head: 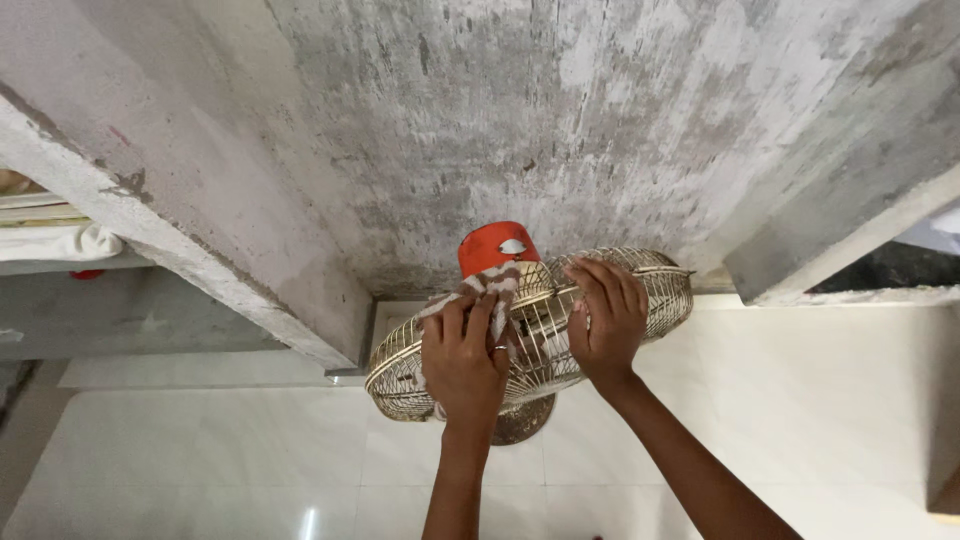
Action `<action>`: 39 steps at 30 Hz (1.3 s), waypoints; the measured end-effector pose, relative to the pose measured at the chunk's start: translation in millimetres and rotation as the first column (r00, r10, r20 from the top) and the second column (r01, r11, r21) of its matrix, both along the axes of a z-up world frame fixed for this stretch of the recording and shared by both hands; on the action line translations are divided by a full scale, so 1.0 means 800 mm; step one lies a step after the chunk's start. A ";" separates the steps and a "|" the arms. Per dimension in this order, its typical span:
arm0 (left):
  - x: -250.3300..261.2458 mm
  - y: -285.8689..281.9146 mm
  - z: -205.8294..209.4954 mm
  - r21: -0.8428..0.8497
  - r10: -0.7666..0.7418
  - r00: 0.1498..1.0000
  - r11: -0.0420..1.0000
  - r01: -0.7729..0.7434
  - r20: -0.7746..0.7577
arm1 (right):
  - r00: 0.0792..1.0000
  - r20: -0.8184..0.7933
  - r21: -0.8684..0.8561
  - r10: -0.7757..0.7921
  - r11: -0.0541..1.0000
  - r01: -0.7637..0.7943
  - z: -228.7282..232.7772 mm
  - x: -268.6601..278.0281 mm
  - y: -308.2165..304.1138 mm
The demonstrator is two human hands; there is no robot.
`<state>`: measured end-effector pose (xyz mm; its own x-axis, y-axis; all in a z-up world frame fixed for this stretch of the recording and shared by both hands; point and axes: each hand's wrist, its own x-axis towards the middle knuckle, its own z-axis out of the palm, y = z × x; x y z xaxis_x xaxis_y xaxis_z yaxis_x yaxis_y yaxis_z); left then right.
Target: The person wipes the screen and frame of a black computer monitor using a striped cloth. They then move to a standing fan and wipe the metal cage and red motor housing with the same cloth.
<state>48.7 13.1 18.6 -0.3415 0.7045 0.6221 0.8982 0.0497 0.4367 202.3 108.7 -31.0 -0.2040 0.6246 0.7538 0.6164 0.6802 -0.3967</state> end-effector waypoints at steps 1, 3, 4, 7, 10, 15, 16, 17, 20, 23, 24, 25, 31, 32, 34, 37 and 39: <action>0.002 0.002 0.000 0.003 0.020 1.000 1.000 -0.020 -0.001 | 1.000 -0.001 -0.004 0.007 1.000 -0.007 -0.001 -0.001 0.000; 0.004 0.005 -0.001 0.010 0.047 0.999 0.999 -0.047 -0.003 | 1.000 -0.002 -0.012 0.013 1.000 -0.013 -0.002 -0.002 0.002; 0.004 0.007 -0.001 0.014 0.054 0.999 0.998 -0.054 -0.005 | 1.000 -0.002 -0.008 0.020 1.000 -0.020 -0.002 -0.003 0.006; 0.003 0.002 -0.005 0.016 0.049 0.998 0.999 -0.048 -0.026 | 1.000 0.000 -0.014 0.026 1.000 -0.025 -0.007 -0.003 0.002; -0.006 0.000 -0.010 0.031 0.007 0.996 0.999 -0.004 -0.083 | 1.000 0.002 -0.007 0.002 1.000 -0.002 -0.008 -0.003 0.001; -0.038 -0.018 -0.029 0.028 0.116 0.991 0.993 -0.115 -0.070 | 1.000 -0.003 0.009 -0.005 1.000 0.006 -0.003 -0.007 0.003; -0.045 -0.029 -0.031 0.018 0.155 0.988 0.988 -0.154 -0.021 | 1.000 -0.006 0.011 -0.008 1.000 0.008 -0.003 -0.008 0.002; -0.050 -0.036 -0.033 0.006 0.193 0.981 0.981 -0.193 0.028 | 1.000 -0.009 0.013 -0.011 1.000 0.011 -0.002 -0.009 0.001; -0.058 -0.041 -0.031 -0.057 0.192 0.979 0.980 -0.188 0.074 | 1.000 -0.001 0.012 -0.027 1.000 0.027 -0.002 -0.007 0.001; -0.033 -0.002 -0.018 -0.031 0.102 0.986 0.995 -0.099 0.131 | 0.999 0.002 0.021 -0.033 0.999 0.033 -0.003 -0.010 0.000; -0.018 0.012 -0.011 0.017 0.021 0.999 1.000 -0.022 0.029 | 0.999 0.005 0.029 -0.035 0.999 0.035 -0.002 -0.009 0.002; -0.002 0.022 -0.003 0.057 -0.056 0.995 0.997 0.061 -0.077 | 0.999 0.012 0.029 -0.039 0.999 0.038 -0.002 -0.008 0.004; 0.033 0.017 -0.007 0.001 -0.101 0.993 0.995 0.101 -0.069 | 1.000 0.006 0.030 -0.002 1.000 0.002 -0.008 -0.002 0.007; 0.030 0.009 -0.017 0.008 -0.080 0.991 0.997 0.081 -0.104 | 1.000 0.010 0.044 -0.014 0.999 0.014 -0.010 -0.004 0.007; 0.014 -0.015 -0.035 0.023 -0.036 0.984 0.999 0.041 -0.176 | 1.000 0.012 0.060 -0.026 0.998 0.025 -0.013 -0.005 0.009; -0.008 -0.048 -0.041 0.008 0.004 0.996 1.000 -0.003 -0.086 | 1.000 0.005 0.057 -0.024 0.998 0.024 -0.010 -0.007 0.008; -0.009 -0.054 -0.035 0.013 0.002 1.000 1.000 -0.002 -0.017 | 1.000 0.007 0.050 -0.015 0.999 0.015 -0.005 -0.005 0.003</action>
<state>41.2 -30.5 -9.4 -0.3321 0.6953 0.6374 0.9056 0.0461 0.4216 198.2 111.2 -35.3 -0.2007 0.5895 0.7824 0.6294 0.6897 -0.3581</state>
